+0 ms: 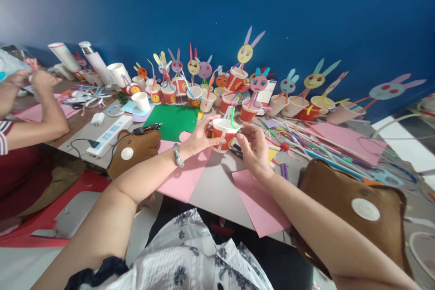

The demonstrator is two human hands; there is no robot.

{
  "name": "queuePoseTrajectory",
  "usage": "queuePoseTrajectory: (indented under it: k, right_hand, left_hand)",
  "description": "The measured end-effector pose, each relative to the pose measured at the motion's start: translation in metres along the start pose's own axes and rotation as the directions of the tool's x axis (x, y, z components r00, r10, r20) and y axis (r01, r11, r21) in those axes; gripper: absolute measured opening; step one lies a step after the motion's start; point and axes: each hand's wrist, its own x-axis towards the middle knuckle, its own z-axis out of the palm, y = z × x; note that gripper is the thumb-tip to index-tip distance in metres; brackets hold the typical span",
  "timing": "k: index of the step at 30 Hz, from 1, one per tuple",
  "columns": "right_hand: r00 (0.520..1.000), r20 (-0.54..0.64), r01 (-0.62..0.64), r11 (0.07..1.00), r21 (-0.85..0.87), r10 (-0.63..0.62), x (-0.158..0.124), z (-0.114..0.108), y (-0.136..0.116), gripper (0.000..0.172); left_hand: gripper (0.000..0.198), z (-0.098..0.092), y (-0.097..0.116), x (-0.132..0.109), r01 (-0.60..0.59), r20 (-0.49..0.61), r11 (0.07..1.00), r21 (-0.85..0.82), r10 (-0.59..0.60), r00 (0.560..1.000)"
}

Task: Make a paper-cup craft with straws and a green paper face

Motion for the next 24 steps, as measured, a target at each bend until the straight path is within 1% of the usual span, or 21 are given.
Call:
queuePoseTrajectory:
  k: [3,8,14,18,24]
  right_hand:
    - [1.0,-0.028,-0.002,1.0,-0.024,0.002,0.0,0.0004,-0.0014,0.044]
    - [0.999,-0.035,-0.035,0.998,-0.044,0.034,-0.0006,-0.0008,-0.0048,0.035]
    - [0.996,-0.073,-0.048,0.997,-0.057,0.043,-0.0005,-0.001,-0.0013,0.03]
    - [0.997,-0.069,-0.043,0.996,-0.074,0.038,0.0001,-0.0014,0.0009,0.027]
    - [0.997,-0.057,-0.06,0.992,-0.115,0.053,0.0012,-0.0035,-0.0037,0.022]
  left_hand:
    - [0.079,0.0011,-0.0015,-0.0017,0.021,0.001,1.0,-0.013,-0.021,1.0]
    - [0.08,0.0023,-0.0033,-0.0018,0.021,0.018,1.0,0.016,-0.021,1.0]
    - [0.075,0.0021,-0.0035,-0.0016,-0.015,0.044,0.999,0.044,0.013,0.999]
    - [0.075,0.0025,-0.0032,-0.0017,-0.064,0.063,0.993,0.1,0.058,0.996]
    - [0.078,0.005,-0.0039,-0.0034,-0.083,0.103,0.981,0.172,0.066,0.993]
